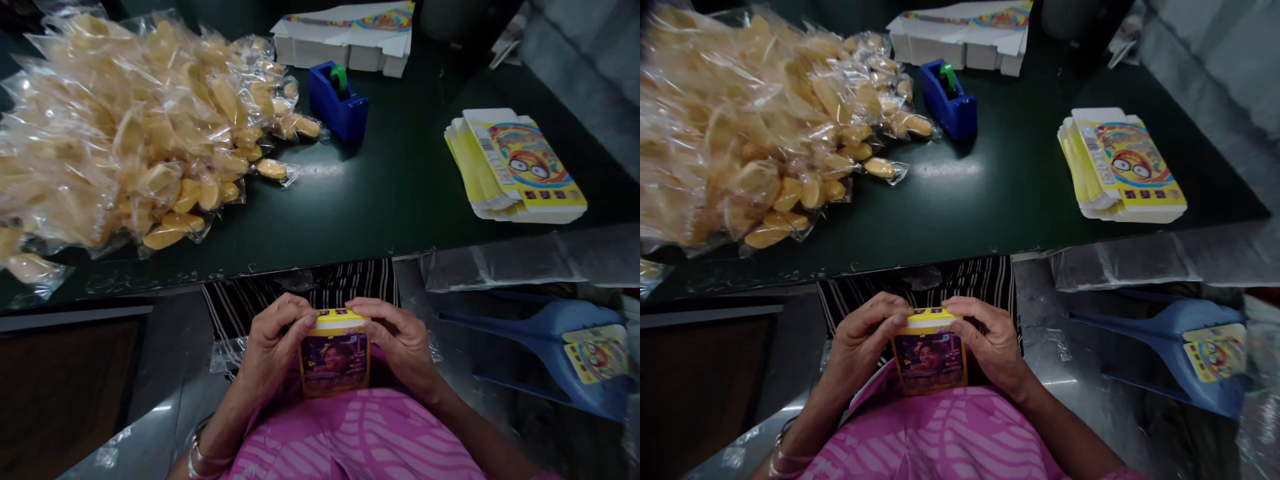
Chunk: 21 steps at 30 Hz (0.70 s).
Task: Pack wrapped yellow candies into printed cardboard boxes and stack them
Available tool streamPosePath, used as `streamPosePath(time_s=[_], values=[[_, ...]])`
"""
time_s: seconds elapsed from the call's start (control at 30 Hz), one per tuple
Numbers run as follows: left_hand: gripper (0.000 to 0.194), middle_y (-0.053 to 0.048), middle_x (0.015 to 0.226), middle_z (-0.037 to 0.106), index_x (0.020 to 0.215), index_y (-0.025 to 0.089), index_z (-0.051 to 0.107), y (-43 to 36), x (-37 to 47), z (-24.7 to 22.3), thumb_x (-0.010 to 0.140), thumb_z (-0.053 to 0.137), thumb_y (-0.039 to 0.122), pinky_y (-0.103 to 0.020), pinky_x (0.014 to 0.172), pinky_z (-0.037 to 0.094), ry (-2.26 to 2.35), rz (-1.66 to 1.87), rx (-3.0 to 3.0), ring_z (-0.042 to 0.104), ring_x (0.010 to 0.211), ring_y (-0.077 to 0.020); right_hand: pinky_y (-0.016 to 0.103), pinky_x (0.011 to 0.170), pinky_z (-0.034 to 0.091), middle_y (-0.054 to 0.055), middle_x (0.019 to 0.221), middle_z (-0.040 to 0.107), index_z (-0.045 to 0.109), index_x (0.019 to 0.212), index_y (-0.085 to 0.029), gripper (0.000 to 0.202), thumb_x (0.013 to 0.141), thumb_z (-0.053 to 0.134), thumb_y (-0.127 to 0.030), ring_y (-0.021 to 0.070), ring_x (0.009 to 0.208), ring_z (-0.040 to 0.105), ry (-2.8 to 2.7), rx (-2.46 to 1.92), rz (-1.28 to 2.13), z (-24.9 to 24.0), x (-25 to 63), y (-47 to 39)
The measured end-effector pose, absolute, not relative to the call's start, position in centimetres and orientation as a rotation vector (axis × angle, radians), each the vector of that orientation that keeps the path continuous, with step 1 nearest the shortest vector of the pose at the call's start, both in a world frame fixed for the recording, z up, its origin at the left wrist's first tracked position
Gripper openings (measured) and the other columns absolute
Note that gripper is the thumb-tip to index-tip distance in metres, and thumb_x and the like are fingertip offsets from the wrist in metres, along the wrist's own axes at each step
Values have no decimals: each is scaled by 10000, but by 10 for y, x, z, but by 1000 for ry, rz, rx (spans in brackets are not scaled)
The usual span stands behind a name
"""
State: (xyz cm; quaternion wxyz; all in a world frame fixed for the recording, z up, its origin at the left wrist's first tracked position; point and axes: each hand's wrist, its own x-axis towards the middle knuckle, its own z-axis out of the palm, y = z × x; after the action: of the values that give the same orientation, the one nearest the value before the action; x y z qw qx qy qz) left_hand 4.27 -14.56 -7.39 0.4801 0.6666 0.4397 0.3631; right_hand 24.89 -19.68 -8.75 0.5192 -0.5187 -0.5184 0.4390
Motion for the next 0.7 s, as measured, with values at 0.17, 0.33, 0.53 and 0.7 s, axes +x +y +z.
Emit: streamPosePath(time_s=[0.17, 0.33, 0.53, 0.7], values=[[280, -21, 1052, 703, 1102, 261, 713, -161, 40, -91, 915, 589, 96, -195, 853, 516, 1046, 952, 1794, 671, 969, -113, 271, 889, 544, 9, 1072, 754, 727, 1053, -301, 256, 875, 677, -123, 157, 991, 705, -1352, -1251, 938, -98, 253, -204], [322, -49, 1014, 696, 1126, 235, 698, -170, 36, -99, 893, 578, 47, -222, 811, 539, 969, 1019, 1920, 676, 934, -133, 274, 838, 543, 24, 1022, 749, 712, 969, -263, 163, 883, 664, -134, 158, 934, 708, -1369, -1258, 973, -102, 251, -208], [107, -34, 830, 695, 839, 214, 748, -159, 41, -79, 857, 649, 250, -263, 720, 533, 1133, 822, 1522, 665, 793, -175, 272, 731, 521, 32, 930, 700, 682, 783, -226, 86, 861, 685, -264, 167, 839, 672, -1125, -1246, 1155, -98, 243, -202], [294, -79, 923, 760, 804, 218, 788, -164, 51, -87, 827, 662, 483, -303, 819, 534, 1159, 759, 1213, 692, 897, -243, 327, 745, 534, 53, 921, 703, 696, 678, -215, 226, 788, 747, -406, 209, 822, 674, -846, -1250, 1356, -107, 236, -205]])
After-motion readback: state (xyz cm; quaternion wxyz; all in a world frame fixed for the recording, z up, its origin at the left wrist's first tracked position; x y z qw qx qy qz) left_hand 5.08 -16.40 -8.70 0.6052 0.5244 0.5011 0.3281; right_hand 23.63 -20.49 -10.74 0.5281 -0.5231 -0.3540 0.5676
